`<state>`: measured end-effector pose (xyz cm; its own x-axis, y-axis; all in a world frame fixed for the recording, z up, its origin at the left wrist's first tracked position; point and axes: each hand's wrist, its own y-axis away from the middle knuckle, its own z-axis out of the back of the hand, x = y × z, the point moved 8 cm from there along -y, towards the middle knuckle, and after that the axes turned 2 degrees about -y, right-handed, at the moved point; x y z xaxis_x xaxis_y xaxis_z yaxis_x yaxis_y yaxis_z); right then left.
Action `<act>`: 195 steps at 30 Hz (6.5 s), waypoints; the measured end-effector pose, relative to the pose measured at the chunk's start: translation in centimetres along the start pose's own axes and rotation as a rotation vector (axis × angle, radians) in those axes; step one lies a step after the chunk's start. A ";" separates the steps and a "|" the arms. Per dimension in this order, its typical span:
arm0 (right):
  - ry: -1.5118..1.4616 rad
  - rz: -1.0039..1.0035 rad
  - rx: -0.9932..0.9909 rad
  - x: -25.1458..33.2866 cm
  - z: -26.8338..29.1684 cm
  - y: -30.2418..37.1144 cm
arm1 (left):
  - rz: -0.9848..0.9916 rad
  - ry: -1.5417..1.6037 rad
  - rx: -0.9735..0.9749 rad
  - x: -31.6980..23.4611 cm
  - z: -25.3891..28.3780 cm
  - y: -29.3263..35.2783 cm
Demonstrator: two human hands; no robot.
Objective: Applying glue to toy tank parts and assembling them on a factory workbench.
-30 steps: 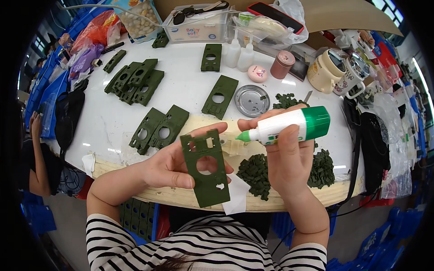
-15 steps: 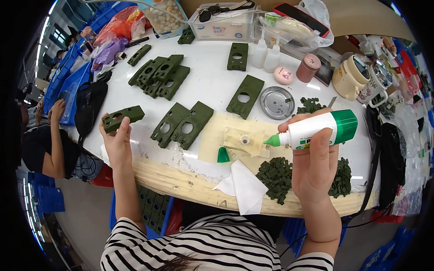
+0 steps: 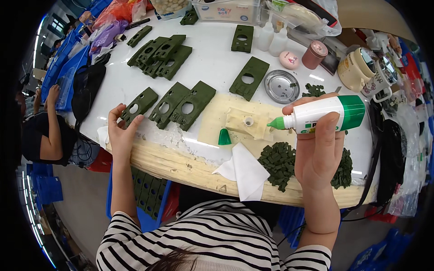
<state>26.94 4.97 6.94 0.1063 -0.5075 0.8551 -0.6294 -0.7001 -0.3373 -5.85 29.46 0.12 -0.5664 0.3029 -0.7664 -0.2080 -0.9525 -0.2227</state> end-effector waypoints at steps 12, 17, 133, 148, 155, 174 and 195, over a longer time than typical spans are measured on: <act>-0.002 -0.008 0.003 0.2 0.2 -0.1 | -0.673 -0.142 0.055 -12.6 -1.1 0.9; -0.006 -0.011 -0.027 0.1 0.6 -0.3 | -0.836 -0.263 0.214 -17.2 -4.9 -0.8; 0.266 0.139 0.141 0.8 -0.6 -1.9 | -0.105 1.196 1.284 -20.1 -15.4 5.7; 0.187 0.102 0.156 0.6 -0.8 -1.9 | -0.003 1.227 1.309 -20.0 -15.5 5.7; 0.210 0.110 0.175 0.6 -0.9 -1.9 | 0.000 1.231 1.304 -20.0 -15.5 5.7; 0.191 0.087 0.170 0.5 -0.8 -1.8 | -0.027 1.217 1.304 -20.0 -15.4 5.6; 0.117 0.143 0.153 0.8 -0.8 -1.8 | 0.171 1.118 1.746 -19.7 -15.6 8.7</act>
<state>27.54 6.22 8.51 -0.0711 -0.5511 0.8314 -0.5064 -0.6981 -0.5061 15.93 14.69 3.93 -0.1798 -0.5502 -0.8154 -0.9640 0.2638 0.0346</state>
